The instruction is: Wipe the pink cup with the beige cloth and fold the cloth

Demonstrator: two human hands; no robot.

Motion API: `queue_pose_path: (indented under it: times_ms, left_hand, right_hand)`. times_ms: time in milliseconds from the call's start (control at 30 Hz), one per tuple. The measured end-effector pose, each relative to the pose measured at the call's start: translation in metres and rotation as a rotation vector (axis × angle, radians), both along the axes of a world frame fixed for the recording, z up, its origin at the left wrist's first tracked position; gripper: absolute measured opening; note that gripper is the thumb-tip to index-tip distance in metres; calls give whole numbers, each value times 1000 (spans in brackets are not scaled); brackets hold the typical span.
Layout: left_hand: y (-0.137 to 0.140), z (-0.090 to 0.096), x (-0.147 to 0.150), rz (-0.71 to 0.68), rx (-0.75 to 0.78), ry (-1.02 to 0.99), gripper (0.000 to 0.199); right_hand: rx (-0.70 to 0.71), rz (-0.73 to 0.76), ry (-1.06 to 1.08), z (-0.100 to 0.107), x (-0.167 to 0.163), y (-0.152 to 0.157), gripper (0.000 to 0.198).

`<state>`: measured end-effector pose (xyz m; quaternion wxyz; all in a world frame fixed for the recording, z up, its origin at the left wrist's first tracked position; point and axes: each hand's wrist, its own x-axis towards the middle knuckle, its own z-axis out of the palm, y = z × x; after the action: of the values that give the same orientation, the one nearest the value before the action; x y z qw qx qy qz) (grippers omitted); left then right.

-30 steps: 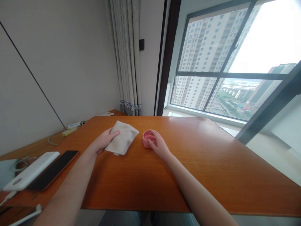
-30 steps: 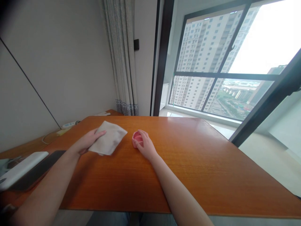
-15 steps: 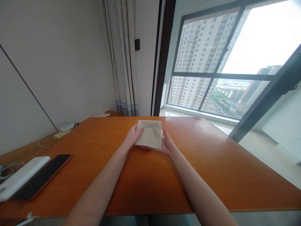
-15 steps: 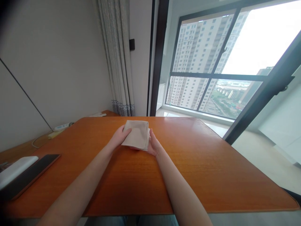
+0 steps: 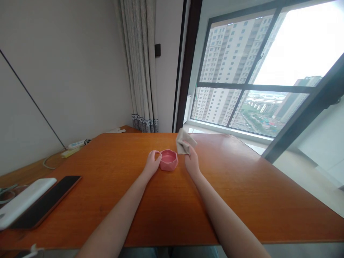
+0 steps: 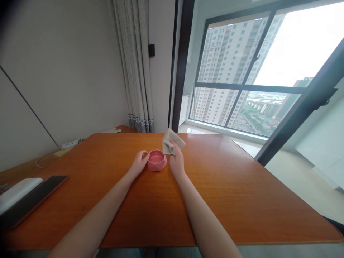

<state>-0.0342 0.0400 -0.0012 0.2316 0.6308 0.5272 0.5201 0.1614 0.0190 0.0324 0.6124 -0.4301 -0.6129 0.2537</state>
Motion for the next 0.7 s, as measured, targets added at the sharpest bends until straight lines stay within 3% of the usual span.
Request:
queue_pose_path:
  times_ms: [100, 167, 333, 467, 567, 700]
  left_hand:
    - [-4, -12, 6, -141, 28, 44, 25]
    - [-7, -15, 9, -187, 16, 59, 27]
    - [-11, -19, 11, -197, -33, -31, 34]
    - [-10, -20, 13, -181, -91, -177, 54]
    - [-11, -15, 12, -227, -128, -282, 60]
    - [-19, -3, 14, -244, -241, -584, 69]
  right_hand:
    - [25, 83, -560, -7, -14, -6, 40]
    - [1, 120, -719, -9, -22, -9, 35]
    - [68, 139, -891, -7, -25, -13, 16]
    - [85, 119, -1029, -9, -25, -11, 19]
    - [96, 91, -1024, -16, -26, -7, 21]
    - [143, -41, -961, -23, -30, -9, 12]
